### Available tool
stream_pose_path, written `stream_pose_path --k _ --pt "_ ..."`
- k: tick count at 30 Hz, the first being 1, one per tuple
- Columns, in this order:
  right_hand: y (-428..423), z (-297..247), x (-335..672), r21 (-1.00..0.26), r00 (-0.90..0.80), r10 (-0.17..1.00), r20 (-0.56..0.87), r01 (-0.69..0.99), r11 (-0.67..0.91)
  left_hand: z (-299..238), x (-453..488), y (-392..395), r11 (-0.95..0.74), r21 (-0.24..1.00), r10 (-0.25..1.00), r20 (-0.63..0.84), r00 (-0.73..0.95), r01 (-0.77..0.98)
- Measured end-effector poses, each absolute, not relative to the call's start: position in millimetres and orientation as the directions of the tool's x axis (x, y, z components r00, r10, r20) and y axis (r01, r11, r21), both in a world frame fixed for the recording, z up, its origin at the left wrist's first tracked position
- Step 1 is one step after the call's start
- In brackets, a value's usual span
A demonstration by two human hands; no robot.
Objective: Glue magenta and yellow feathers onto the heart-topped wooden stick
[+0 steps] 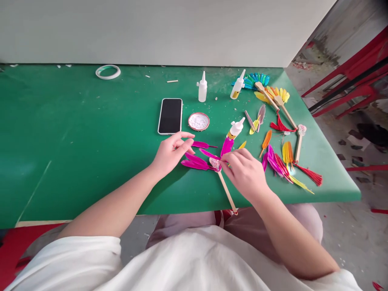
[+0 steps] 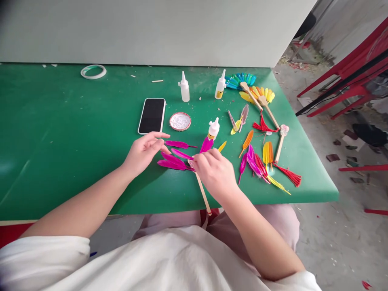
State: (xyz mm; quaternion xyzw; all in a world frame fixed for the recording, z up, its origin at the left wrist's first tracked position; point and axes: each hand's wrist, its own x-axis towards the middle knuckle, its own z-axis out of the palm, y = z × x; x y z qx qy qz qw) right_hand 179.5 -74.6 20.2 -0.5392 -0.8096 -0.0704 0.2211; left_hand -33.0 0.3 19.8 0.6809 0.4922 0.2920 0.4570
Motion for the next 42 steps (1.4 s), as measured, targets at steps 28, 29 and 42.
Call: stream_pose_path --k 28,29,42 --pt "-80 -14 188 -0.488 -0.243 0.887 0.394 0.763 0.425 16 -42 7 -0.188 0.805 0.924 -0.049 0.380 0.562" --pt "-80 -15 188 -0.479 -0.252 0.884 0.394 0.764 0.432 16 -42 7 -0.190 0.804 0.922 -0.050 0.383 0.563" --pt "-81 -17 185 -0.437 -0.289 0.860 0.421 0.766 0.472 15 -43 6 -0.273 0.763 0.907 0.001 0.421 0.585"
